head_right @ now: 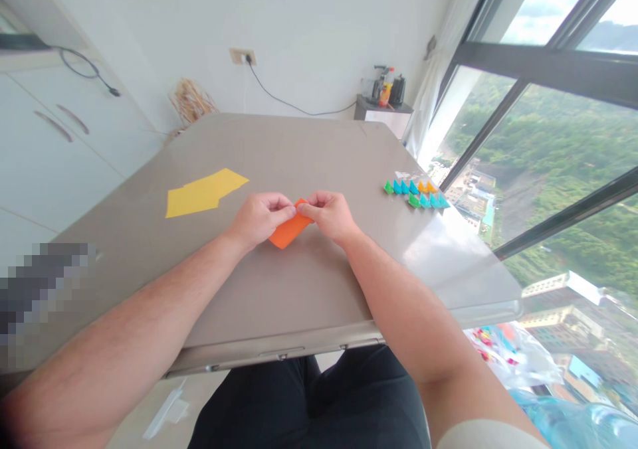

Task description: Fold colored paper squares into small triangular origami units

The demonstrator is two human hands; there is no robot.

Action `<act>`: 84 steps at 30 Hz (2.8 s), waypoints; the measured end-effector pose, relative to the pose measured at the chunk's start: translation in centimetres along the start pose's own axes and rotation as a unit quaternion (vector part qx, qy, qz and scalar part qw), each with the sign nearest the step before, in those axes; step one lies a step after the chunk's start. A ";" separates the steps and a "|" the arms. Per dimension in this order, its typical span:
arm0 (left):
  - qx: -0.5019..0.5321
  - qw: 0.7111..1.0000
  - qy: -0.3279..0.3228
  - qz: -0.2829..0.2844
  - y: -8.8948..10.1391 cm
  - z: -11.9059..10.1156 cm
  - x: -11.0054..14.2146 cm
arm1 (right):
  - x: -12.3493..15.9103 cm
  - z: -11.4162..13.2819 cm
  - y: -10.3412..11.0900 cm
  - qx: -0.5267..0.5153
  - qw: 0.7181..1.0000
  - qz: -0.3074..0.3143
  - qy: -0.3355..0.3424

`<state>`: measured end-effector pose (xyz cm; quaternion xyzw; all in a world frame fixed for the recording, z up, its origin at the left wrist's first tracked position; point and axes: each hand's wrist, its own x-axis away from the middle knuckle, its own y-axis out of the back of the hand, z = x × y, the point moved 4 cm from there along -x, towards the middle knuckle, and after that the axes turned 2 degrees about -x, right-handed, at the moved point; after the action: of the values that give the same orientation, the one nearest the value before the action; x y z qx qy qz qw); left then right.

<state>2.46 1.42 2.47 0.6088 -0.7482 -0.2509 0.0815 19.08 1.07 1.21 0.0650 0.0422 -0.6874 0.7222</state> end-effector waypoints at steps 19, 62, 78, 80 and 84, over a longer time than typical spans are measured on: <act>0.014 0.996 0.017 -0.081 1.0 -0.1 -0.1 | 0.0 -0.1 0.3 0.014 1.000 -0.004 -0.007; 0.128 0.980 0.028 -0.153 0.4 1.9 -1.3 | -0.7 -1.3 -0.3 -0.035 0.998 0.030 -0.033; 0.189 0.971 0.046 -0.141 0.1 2.1 -1.4 | -0.4 -1.0 -0.7 0.018 0.999 0.037 -0.025; 0.183 0.971 0.044 -0.147 0.1 2.0 -1.3 | -0.4 -1.1 -0.8 0.024 0.999 0.036 -0.027; 0.163 0.972 0.047 -0.164 0.3 1.7 -1.1 | -0.4 -1.0 -0.7 0.045 0.998 0.033 -0.022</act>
<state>1.77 2.95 1.32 0.7393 -0.6644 -0.1065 -0.0264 18.37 1.57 0.29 0.0837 -0.0066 -0.6659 0.7413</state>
